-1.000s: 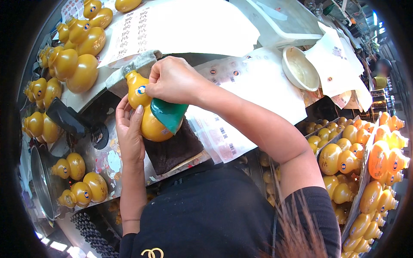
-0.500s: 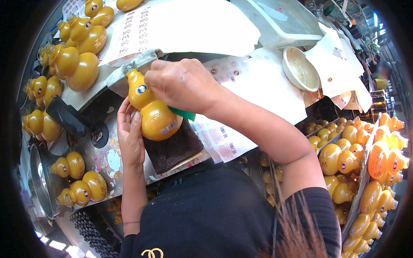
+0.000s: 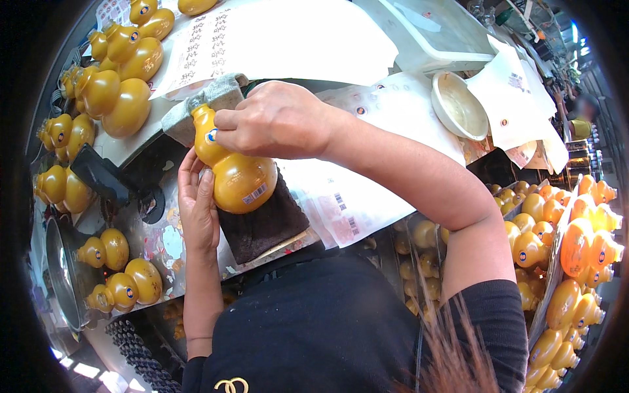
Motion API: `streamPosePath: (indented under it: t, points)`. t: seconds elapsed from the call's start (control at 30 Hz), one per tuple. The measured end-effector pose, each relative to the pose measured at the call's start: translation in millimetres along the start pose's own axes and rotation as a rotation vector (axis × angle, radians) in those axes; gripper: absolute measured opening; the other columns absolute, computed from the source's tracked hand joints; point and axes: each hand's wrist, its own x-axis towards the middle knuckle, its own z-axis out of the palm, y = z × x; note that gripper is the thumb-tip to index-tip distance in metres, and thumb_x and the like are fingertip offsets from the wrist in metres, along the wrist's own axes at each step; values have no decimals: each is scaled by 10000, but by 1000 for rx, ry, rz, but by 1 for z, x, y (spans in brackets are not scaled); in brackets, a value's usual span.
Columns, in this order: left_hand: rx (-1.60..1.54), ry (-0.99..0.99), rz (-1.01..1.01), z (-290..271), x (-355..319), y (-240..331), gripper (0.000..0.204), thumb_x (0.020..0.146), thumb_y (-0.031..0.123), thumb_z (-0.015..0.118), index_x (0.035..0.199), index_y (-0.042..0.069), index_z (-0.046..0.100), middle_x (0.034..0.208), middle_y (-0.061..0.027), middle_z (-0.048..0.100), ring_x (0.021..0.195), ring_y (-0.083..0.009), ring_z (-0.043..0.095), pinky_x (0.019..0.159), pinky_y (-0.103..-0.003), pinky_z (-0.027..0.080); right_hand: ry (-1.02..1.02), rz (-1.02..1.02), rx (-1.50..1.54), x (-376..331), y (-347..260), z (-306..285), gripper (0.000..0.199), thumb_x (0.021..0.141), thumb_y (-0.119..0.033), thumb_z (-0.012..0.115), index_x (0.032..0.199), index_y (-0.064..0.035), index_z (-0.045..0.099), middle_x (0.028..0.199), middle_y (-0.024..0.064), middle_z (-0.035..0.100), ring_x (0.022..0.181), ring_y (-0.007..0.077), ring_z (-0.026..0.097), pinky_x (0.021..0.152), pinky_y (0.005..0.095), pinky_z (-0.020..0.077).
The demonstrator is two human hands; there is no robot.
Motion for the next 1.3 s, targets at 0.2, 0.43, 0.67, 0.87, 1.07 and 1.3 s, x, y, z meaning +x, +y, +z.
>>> streamPosePath:
  t: [0.2,0.43,0.67,0.87,1.07,1.3]
  points:
    - [-46,-88,0,-9,-7,2,920,781,318,771,1472,64,219,1413,-146,355,1326,-255,387,1112,-373,317,77,131,122,-4,1,6,142,794,-126,684,906,-86,608,876,34,621,677,207,676,591,298,548]
    - [138,-210,28,-14,-13,-3,1275,558,267,899,1513,80,76,1422,-180,333,1334,-299,373,1117,-392,302,48,75,82,-7,2,2,182,789,-136,693,951,-90,624,906,28,622,707,208,680,612,289,553]
    - [151,-205,14,-12,-13,-2,1263,566,218,896,1515,86,73,1440,-179,323,1330,-283,380,1116,-399,315,-43,-2,-6,0,7,-3,176,792,-104,679,958,-81,625,937,24,620,762,208,688,632,307,557]
    - [340,-260,77,-16,-14,-7,1240,600,94,849,1524,123,23,1476,-167,281,1330,-281,386,1103,-400,336,-84,-21,14,4,13,3,204,788,-90,662,979,-96,590,922,16,577,678,195,641,564,283,530]
    - [553,-206,114,-15,-16,-11,1221,606,49,808,1529,139,13,1455,-167,324,1308,-281,411,1081,-385,354,118,177,266,0,11,10,125,817,-154,665,905,-95,598,877,36,591,698,245,657,568,323,532]
    - [826,-94,294,-19,-24,-6,1108,592,63,726,1523,111,128,1360,-160,421,1240,-292,461,1070,-387,352,126,522,607,-7,6,4,187,826,-207,721,936,-69,660,800,25,631,697,112,613,591,228,488]
